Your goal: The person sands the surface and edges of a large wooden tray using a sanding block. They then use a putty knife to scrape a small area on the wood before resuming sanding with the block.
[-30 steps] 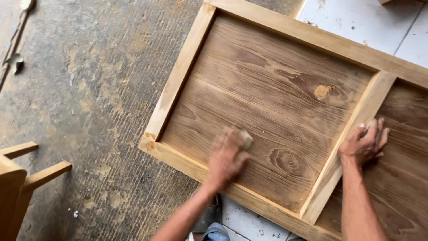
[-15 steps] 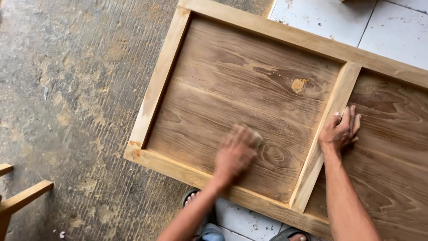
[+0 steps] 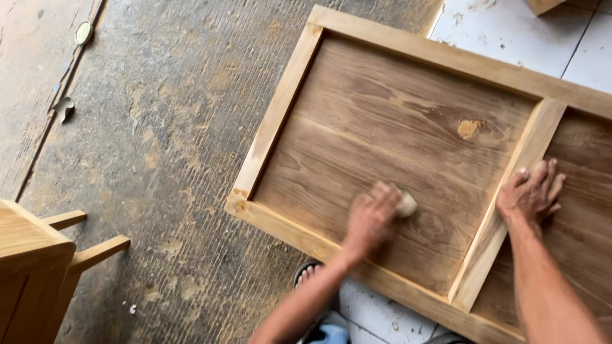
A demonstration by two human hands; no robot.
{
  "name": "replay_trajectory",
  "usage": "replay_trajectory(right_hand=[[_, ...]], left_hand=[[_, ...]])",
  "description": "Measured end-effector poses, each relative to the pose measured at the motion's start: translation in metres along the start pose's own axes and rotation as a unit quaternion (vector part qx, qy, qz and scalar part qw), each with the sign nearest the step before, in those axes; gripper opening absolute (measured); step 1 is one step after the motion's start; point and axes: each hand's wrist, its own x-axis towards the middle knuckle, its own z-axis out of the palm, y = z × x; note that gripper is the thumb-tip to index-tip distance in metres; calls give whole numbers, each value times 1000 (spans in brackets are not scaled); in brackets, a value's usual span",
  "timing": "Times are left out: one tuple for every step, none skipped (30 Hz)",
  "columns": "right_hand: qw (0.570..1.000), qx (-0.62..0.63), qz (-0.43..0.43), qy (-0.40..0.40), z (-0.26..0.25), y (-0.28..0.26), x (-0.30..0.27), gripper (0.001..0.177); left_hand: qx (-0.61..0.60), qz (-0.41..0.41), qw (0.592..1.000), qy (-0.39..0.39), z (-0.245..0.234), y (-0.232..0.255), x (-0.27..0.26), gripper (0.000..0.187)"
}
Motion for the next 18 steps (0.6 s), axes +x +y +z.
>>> replay_trajectory(right_hand=[[998,-37,-35,-39,6,15,12,62],[993,-78,-61,-68,0,40,25,69],[993,-84,-50,-59,3,43,62,69],[970,-153,-110,-153,-11,68,89,70],[930,-213,-162,-251,-28,98,117,72],[938,-218,-125,-239,-60,93,113,72],[901,-311,-117,-279,-92,88,113,60],[852,-398,-118,-318,-119,69,130,53],[858,-399,-94,-310,-144,89,119,53],[846,-451,-175,-223,-161,101,111,56],[819,-498,-253,-134,-178,112,101,61],[820,-500,-241,-138,-196,77,62,61],[851,-448,-177,-207,-225,40,19,60],[873,-393,-104,-269,-269,5,-31,62],[874,-395,-86,-270,-286,9,-67,62],[883,-351,-52,-307,-302,10,-100,60],[889,-304,-19,-341,-317,10,-134,58],[891,-301,7,-339,-330,39,-163,58]], left_hand=[[79,-42,996,20,4,-56,-16,44],[146,-74,986,38,18,-104,-30,63],[134,-66,988,32,-8,-141,-46,63],[274,-92,955,69,-29,-170,-51,72],[410,-114,899,109,-54,-200,-44,83],[386,-89,913,95,-49,-178,-43,83],[379,-186,899,112,-45,-159,-42,69],[375,-289,871,134,-45,-144,-35,59],[360,-272,883,128,-13,-110,-28,59],[306,-224,925,30,12,-75,-31,67],[250,-171,951,-67,35,-40,-35,76],[244,-164,953,-76,50,-11,-35,76],[184,-65,973,-126,66,20,-37,72],[114,39,977,-175,85,53,-37,70],[103,49,976,-184,78,41,-41,70],[140,30,974,-174,73,24,-36,72],[177,11,970,-164,70,8,-30,76],[163,29,970,-178,54,-37,-23,76]])
